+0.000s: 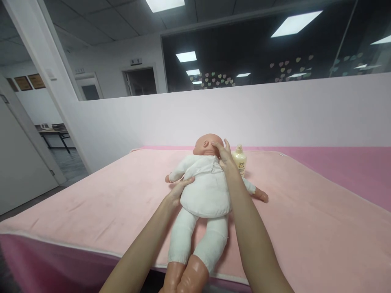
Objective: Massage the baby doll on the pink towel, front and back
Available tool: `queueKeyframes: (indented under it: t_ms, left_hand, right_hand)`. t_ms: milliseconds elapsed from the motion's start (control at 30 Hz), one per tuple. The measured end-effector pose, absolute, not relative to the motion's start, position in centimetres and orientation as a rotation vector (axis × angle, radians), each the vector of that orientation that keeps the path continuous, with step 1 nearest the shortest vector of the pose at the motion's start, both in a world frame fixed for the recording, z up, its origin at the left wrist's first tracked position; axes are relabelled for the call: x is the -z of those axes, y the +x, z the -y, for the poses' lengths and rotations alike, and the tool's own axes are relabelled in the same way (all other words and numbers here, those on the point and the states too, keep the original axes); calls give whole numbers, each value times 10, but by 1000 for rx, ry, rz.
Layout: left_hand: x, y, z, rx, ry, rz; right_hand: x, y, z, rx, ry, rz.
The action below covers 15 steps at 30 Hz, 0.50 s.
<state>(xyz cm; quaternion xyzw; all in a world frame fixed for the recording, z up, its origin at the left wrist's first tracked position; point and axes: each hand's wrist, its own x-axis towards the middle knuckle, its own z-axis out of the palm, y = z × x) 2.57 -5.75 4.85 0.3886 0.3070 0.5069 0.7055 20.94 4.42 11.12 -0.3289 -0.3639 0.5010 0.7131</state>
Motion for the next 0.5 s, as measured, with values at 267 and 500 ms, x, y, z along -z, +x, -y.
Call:
queueKeyframes:
  t_ms: [267,500]
  left_hand:
    - [-43,27,56,-1145,953,-685]
    - [-36,28,56,-1154,963,-713]
  right_hand:
    - [-96,214,-53,-1147,-644,866]
    - [-69,215,-68,-1186,-677,899]
